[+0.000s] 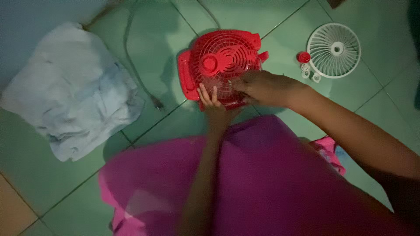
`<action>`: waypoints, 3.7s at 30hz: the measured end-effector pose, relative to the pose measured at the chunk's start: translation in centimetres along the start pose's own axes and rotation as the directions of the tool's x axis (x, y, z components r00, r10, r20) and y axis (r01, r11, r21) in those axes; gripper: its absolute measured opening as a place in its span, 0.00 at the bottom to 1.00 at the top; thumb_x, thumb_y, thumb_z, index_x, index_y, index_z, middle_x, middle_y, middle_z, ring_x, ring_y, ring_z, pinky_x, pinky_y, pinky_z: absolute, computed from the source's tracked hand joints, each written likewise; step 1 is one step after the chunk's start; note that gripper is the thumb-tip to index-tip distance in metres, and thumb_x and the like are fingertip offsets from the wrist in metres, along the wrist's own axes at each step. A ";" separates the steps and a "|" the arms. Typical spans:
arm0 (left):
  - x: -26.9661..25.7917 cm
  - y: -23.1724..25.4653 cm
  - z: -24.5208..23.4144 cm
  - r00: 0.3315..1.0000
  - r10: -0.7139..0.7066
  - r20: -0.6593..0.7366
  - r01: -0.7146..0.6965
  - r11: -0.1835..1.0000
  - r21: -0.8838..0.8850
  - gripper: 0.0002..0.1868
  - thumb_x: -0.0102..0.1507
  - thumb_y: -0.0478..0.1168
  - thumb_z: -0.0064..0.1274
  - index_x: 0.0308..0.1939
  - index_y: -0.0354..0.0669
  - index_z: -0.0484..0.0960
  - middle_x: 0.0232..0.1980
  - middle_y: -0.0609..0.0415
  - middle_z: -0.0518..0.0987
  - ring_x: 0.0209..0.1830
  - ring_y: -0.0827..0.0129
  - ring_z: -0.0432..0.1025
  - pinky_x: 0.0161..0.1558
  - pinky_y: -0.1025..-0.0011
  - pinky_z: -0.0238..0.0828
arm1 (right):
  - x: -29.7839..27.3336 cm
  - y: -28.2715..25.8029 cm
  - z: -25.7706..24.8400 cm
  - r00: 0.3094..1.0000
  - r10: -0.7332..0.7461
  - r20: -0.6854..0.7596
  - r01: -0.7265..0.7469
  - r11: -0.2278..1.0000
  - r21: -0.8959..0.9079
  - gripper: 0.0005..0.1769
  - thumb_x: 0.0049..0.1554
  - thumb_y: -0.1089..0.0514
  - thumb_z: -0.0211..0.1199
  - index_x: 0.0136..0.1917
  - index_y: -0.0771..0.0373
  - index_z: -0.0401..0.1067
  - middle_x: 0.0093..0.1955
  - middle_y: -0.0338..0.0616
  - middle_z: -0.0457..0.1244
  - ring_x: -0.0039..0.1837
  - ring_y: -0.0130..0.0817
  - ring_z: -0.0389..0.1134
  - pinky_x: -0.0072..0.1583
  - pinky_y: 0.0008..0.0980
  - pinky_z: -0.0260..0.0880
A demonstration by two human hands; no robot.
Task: The person uses a screwdriver to remove screws from the front grille of a red electric fan. They unscrew multiple fasteners, remove the grille, and place it aside on the floor.
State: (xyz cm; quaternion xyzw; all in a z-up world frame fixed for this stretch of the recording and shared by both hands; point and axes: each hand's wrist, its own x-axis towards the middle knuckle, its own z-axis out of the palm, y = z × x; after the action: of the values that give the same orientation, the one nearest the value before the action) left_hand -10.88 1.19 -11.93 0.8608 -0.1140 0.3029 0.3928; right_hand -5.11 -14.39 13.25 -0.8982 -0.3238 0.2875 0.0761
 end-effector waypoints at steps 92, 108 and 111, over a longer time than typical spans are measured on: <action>11.0 2.0 -4.8 0.503 -0.092 0.859 0.333 0.938 -0.095 0.23 0.61 0.54 0.65 0.43 0.36 0.85 0.37 0.49 0.85 0.34 0.67 0.78 0.38 0.65 0.75 | 0.0 0.8 1.0 0.986 -0.158 0.056 0.165 0.850 -0.500 0.06 0.62 0.63 0.58 0.50 0.66 0.74 0.40 0.50 0.70 0.40 0.38 0.75 0.43 0.39 0.78; 3.8 4.3 -1.4 0.914 -0.186 0.360 0.291 0.920 -0.264 0.24 0.56 0.42 0.73 0.35 0.36 0.69 0.31 0.52 0.73 0.29 0.68 0.70 0.35 0.68 0.75 | -0.5 0.1 2.3 0.977 0.127 -0.171 -0.182 0.916 -0.359 0.09 0.56 0.53 0.62 0.44 0.58 0.77 0.37 0.47 0.69 0.40 0.46 0.73 0.39 0.45 0.75; 3.5 5.2 -1.0 0.944 -0.205 0.257 0.280 0.912 -0.300 0.25 0.56 0.40 0.72 0.38 0.36 0.68 0.34 0.51 0.71 0.31 0.67 0.69 0.34 0.68 0.73 | -1.1 0.2 2.8 0.938 -0.011 -0.348 -0.093 0.955 -0.282 0.09 0.55 0.55 0.61 0.45 0.62 0.76 0.36 0.50 0.68 0.38 0.47 0.73 0.37 0.44 0.75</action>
State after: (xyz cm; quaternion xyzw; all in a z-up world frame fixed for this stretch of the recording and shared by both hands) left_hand -10.87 -1.38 -6.12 0.8177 -0.0981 0.1307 0.5520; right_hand -7.28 -15.34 11.38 -0.9425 -0.3255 0.0755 -0.0088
